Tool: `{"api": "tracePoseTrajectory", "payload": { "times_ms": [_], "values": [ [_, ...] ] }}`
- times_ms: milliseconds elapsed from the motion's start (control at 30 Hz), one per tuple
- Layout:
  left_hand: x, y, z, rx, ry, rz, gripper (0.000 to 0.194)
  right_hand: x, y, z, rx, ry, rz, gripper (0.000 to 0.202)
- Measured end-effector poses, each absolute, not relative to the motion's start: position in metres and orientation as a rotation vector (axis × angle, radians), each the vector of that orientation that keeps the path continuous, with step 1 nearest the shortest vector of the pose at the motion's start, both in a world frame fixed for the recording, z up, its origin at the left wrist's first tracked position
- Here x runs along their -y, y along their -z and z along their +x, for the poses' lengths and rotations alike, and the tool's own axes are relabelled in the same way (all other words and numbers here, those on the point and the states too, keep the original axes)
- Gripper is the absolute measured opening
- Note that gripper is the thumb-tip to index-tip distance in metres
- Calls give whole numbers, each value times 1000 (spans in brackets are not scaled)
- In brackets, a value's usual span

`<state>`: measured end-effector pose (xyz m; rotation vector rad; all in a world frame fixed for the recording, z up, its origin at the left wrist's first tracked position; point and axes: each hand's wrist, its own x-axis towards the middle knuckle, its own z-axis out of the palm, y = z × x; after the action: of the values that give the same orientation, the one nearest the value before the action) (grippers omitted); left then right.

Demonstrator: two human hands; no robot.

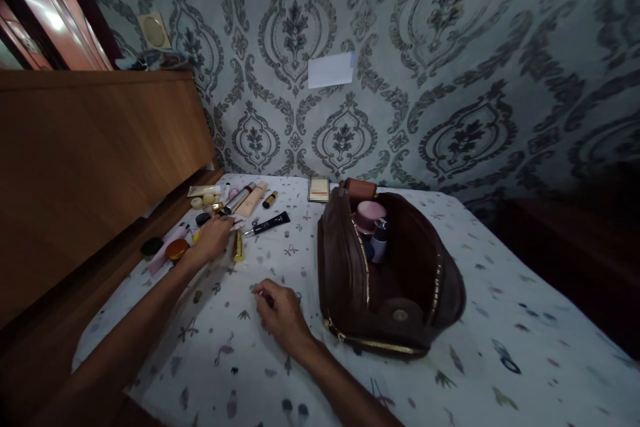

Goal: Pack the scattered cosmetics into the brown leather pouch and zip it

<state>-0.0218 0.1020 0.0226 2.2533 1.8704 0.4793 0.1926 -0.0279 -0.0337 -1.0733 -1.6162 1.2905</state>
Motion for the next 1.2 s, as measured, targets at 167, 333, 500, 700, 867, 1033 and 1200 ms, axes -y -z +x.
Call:
{"api": "tracePoseTrajectory", "payload": {
  "times_ms": [167, 333, 500, 700, 867, 1033, 1200],
  "values": [
    [-90, -27, -29, -1549, -786, 1915, 30, 29, 32, 194, 1604, -1288, -1073, 21],
    [-61, -27, -20, -1150, -921, 1539, 42, 27, 32, 194, 1547, -1315, -1029, 20],
    [-36, -24, -6, -959, -949, 1322, 53, 26, 33, 194, 1457, -1315, -979, 24],
    [-18, -19, 12, -919, -1026, 1344, 49, 28, 30, 193, 1353, -1304, -926, 35],
    [-7, -18, 23, -970, -1072, 1527, 36, 32, 26, 194, 1330, -1197, -915, 37],
    [2, -20, 32, -1032, -1047, 1714, 23, 34, 20, 195, 1307, -1146, -916, 35],
    [9, -15, 37, -1107, -1030, 1865, 19, 33, 17, 195, 1304, -1151, -951, 30]
  ]
}}
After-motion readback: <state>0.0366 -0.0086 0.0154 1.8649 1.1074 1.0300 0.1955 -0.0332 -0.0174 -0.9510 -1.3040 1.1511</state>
